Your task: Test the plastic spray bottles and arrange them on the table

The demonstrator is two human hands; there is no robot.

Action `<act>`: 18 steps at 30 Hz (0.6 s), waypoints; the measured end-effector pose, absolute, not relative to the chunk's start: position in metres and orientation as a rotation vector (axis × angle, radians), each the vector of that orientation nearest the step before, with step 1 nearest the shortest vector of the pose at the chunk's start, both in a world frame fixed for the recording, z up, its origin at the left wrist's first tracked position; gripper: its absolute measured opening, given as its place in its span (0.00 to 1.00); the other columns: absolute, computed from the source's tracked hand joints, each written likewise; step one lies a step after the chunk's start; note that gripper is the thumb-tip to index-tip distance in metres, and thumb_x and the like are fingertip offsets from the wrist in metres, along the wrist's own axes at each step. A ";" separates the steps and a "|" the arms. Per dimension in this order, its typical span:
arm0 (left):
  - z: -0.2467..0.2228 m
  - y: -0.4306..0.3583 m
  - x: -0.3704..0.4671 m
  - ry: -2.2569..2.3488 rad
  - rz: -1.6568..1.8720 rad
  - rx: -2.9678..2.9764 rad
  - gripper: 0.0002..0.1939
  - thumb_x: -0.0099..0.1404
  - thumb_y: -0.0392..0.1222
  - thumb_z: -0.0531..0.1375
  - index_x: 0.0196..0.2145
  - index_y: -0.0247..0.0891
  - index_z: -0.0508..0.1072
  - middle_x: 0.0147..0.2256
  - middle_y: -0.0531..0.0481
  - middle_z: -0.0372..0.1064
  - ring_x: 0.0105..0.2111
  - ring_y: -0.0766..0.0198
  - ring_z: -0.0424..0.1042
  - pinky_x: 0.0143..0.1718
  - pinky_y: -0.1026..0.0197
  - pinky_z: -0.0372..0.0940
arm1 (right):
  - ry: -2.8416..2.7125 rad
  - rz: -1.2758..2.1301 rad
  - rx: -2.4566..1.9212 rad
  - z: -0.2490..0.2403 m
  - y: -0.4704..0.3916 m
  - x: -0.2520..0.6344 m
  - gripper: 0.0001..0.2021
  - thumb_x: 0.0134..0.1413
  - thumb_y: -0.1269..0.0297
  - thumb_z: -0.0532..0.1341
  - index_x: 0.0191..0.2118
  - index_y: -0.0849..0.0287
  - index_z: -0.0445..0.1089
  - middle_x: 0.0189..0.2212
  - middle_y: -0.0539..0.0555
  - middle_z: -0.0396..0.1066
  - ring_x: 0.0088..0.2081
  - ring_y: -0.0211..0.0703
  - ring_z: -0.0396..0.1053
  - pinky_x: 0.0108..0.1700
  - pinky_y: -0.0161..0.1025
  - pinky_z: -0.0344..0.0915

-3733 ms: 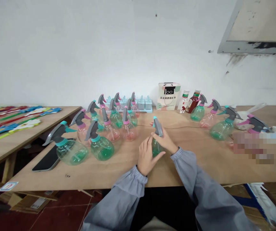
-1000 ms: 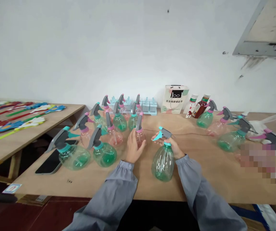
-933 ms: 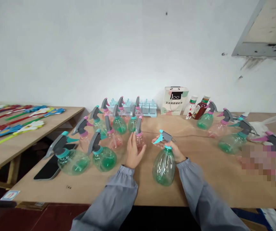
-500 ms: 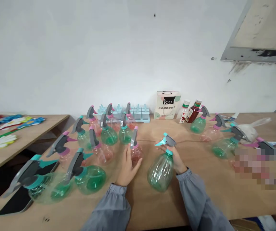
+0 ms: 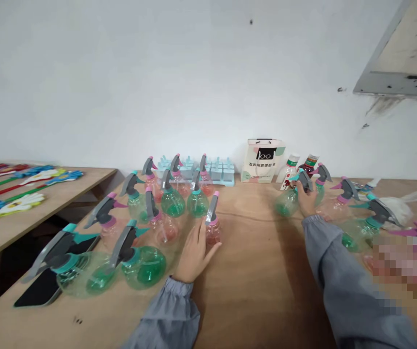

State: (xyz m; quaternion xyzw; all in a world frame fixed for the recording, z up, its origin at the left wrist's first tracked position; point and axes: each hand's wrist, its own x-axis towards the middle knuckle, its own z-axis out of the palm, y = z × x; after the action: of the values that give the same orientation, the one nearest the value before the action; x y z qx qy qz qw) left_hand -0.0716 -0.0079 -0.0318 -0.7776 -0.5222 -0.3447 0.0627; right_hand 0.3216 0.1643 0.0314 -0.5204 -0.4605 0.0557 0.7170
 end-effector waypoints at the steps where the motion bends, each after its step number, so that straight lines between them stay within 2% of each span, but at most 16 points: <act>1: -0.032 -0.008 -0.072 -1.593 -1.038 -2.359 0.44 0.67 0.57 0.54 0.69 0.37 0.34 0.62 0.30 0.56 0.62 0.44 0.61 0.56 0.44 0.64 | -1.023 0.128 -1.157 0.031 0.168 0.323 0.16 0.49 0.54 0.61 0.40 0.59 0.67 0.36 0.54 0.70 0.39 0.44 0.69 0.49 0.48 0.64; 6: -0.034 -0.008 -0.072 -1.636 -1.056 -2.366 0.43 0.67 0.57 0.54 0.69 0.38 0.35 0.64 0.31 0.53 0.63 0.44 0.58 0.58 0.43 0.63 | -1.167 0.177 -1.164 0.016 0.171 0.324 0.18 0.46 0.54 0.65 0.42 0.56 0.68 0.40 0.59 0.71 0.44 0.48 0.68 0.52 0.48 0.61; 9: -0.034 -0.009 -0.072 -1.646 -1.063 -2.370 0.43 0.67 0.57 0.54 0.69 0.38 0.36 0.64 0.31 0.52 0.63 0.44 0.58 0.58 0.43 0.62 | -1.173 0.094 -1.263 -0.012 0.160 0.324 0.29 0.42 0.49 0.67 0.49 0.57 0.64 0.50 0.63 0.68 0.53 0.53 0.64 0.58 0.51 0.56; 12: -0.032 -0.009 -0.073 -1.660 -1.063 -2.375 0.43 0.67 0.57 0.54 0.69 0.37 0.37 0.64 0.31 0.52 0.64 0.44 0.56 0.60 0.42 0.60 | -1.132 0.033 -1.362 -0.045 0.148 0.324 0.44 0.37 0.45 0.68 0.58 0.60 0.54 0.58 0.69 0.58 0.60 0.57 0.58 0.61 0.52 0.54; 15: -0.032 -0.009 -0.072 -1.674 -1.081 -2.373 0.43 0.67 0.56 0.55 0.69 0.37 0.38 0.64 0.30 0.52 0.65 0.44 0.55 0.60 0.42 0.60 | -1.123 0.040 -1.416 -0.063 0.146 0.324 0.51 0.35 0.42 0.67 0.61 0.66 0.46 0.57 0.72 0.57 0.58 0.58 0.61 0.59 0.54 0.58; 18: -0.033 -0.010 -0.072 -1.668 -1.094 -2.382 0.43 0.67 0.56 0.55 0.69 0.37 0.37 0.64 0.30 0.52 0.65 0.44 0.55 0.59 0.42 0.61 | -1.109 0.009 -1.496 -0.066 0.154 0.324 0.49 0.37 0.40 0.66 0.59 0.67 0.48 0.55 0.71 0.60 0.56 0.58 0.62 0.58 0.55 0.59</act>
State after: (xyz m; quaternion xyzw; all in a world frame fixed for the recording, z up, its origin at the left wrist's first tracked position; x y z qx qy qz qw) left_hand -0.0716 -0.0096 -0.0333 -0.7666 -0.5367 -0.3520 0.0172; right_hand 0.3241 0.1542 -0.0659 -0.6446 -0.4778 0.0040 0.5968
